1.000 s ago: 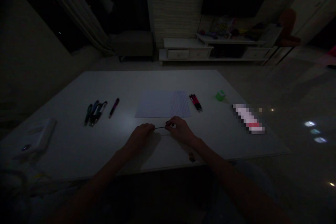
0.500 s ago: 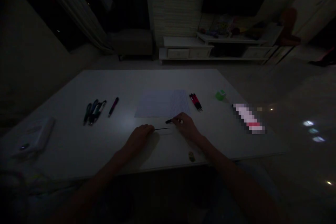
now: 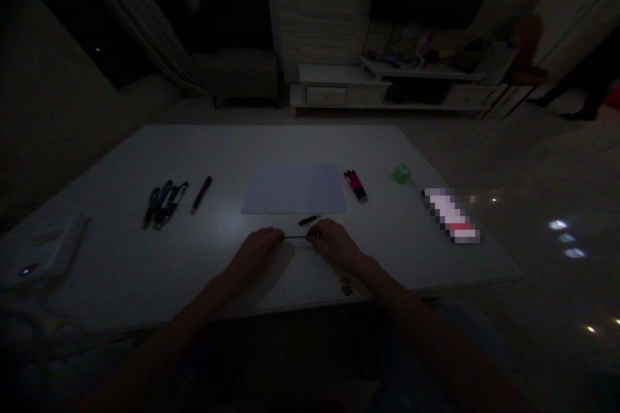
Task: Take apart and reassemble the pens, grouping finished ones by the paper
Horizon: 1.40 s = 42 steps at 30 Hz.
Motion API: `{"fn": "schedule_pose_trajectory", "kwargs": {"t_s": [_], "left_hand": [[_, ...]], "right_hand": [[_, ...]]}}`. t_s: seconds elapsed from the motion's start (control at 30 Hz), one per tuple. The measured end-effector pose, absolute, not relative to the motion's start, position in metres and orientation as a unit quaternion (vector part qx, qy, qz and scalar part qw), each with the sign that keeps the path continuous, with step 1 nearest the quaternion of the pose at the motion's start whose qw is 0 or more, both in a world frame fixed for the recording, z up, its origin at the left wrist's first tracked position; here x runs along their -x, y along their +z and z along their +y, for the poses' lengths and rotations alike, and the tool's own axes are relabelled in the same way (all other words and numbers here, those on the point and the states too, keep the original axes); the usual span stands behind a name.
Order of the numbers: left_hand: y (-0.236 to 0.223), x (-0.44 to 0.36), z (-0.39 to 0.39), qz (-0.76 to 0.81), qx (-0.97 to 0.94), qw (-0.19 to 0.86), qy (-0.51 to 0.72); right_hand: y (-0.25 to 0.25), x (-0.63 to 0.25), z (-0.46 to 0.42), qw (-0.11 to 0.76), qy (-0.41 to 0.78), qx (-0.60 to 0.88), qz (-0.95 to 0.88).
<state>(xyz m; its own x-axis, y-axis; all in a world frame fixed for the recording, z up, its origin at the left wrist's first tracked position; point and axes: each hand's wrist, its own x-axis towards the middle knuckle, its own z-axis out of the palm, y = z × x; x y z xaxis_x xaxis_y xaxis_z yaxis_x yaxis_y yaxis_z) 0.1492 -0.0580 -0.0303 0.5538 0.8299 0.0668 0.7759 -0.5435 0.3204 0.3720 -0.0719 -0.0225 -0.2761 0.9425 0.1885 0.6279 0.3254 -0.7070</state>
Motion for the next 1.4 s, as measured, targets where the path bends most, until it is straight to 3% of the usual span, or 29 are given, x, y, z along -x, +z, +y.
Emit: {"fn": "schedule_pose_trajectory", "kwargs": {"t_s": [0.33, 0.8, 0.97, 1.1, 1.23, 1.4], "left_hand": [[-0.033, -0.137, -0.056, 0.488, -0.853, 0.127, 0.137], [-0.051, -0.164, -0.058, 0.394, -0.883, 0.115, 0.229], [-0.037, -0.142, -0.051, 0.423, -0.856, 0.120, 0.273], [-0.019, -0.089, -0.041, 0.536, -0.786, 0.120, 0.284], [-0.013, -0.035, -0.037, 0.625, -0.751, 0.106, 0.185], [-0.018, -0.019, -0.042, 0.637, -0.746, 0.092, 0.174]], "right_hand": [[-0.038, -0.393, -0.067, 0.295, 0.192, 0.550, -0.758], [-0.036, -0.418, -0.055, 0.339, 0.107, 0.591, -0.724], [-0.032, -0.449, -0.050, 0.234, 0.118, 0.642, -0.720], [-0.030, -0.484, -0.053, 0.157, 0.105, 0.684, -0.705], [-0.030, -0.515, -0.060, 0.123, 0.098, 0.729, -0.666], [-0.031, -0.518, -0.063, 0.114, 0.075, 0.743, -0.655]]}}
